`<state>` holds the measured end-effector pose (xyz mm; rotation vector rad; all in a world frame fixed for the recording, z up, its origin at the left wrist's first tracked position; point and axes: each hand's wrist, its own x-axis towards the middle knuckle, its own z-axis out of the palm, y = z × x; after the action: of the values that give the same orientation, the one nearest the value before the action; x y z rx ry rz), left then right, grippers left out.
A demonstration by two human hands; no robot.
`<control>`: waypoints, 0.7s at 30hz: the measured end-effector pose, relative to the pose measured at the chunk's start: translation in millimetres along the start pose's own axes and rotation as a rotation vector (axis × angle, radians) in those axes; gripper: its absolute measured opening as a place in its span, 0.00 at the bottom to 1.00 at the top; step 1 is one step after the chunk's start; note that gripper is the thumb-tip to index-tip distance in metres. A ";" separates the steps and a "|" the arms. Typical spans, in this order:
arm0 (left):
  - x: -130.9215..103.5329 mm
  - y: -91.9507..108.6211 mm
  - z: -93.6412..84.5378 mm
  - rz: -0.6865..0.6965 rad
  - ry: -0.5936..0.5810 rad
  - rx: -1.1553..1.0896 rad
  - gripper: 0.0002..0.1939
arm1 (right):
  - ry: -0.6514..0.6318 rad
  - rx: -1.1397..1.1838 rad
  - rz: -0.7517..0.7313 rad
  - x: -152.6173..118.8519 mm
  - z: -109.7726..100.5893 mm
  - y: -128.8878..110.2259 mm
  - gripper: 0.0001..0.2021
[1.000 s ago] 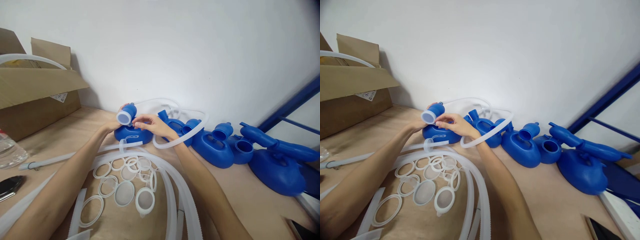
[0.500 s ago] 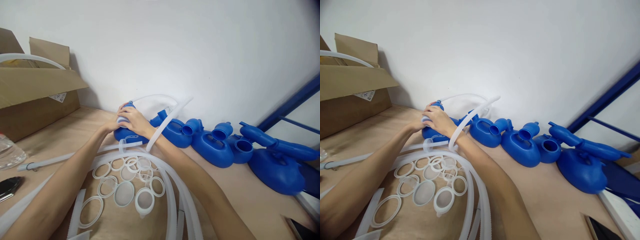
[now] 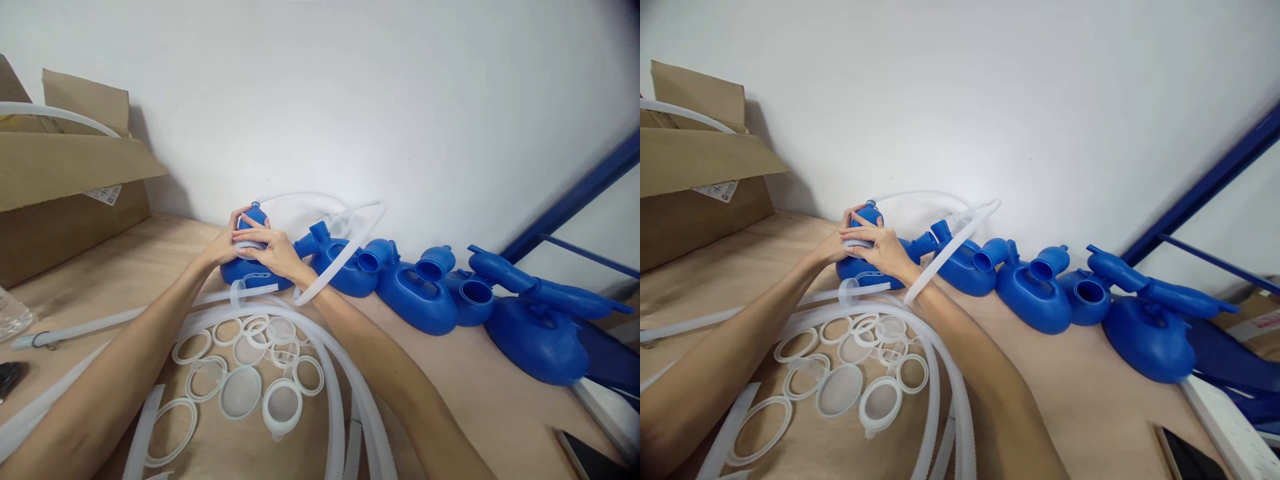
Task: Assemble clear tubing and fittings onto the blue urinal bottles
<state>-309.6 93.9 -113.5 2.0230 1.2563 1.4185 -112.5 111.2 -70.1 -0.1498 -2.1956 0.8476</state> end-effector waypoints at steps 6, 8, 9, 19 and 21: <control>0.7 3.8 0.0 -0.009 -0.006 -0.005 0.63 | -0.013 0.040 0.031 -3.2 -0.8 2.2 0.12; 1.8 7.6 -0.3 -0.004 0.003 0.006 0.62 | -0.039 0.041 0.011 -3.3 -2.1 1.6 0.10; 2.3 9.9 -0.7 0.000 0.005 0.012 0.61 | -0.061 0.034 -0.005 -3.0 -3.1 1.1 0.09; 1.2 14.1 -3.1 0.030 -0.002 0.048 0.55 | -0.241 -0.320 -0.237 -25.0 -11.4 -9.1 0.09; 1.0 11.1 -2.7 0.033 0.005 0.048 0.53 | -0.259 -0.366 -0.272 -36.1 -11.1 -11.5 0.12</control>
<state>-306.8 88.3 -103.9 2.0827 1.2756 1.4218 -77.7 95.4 -79.8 0.0859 -2.5256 0.3229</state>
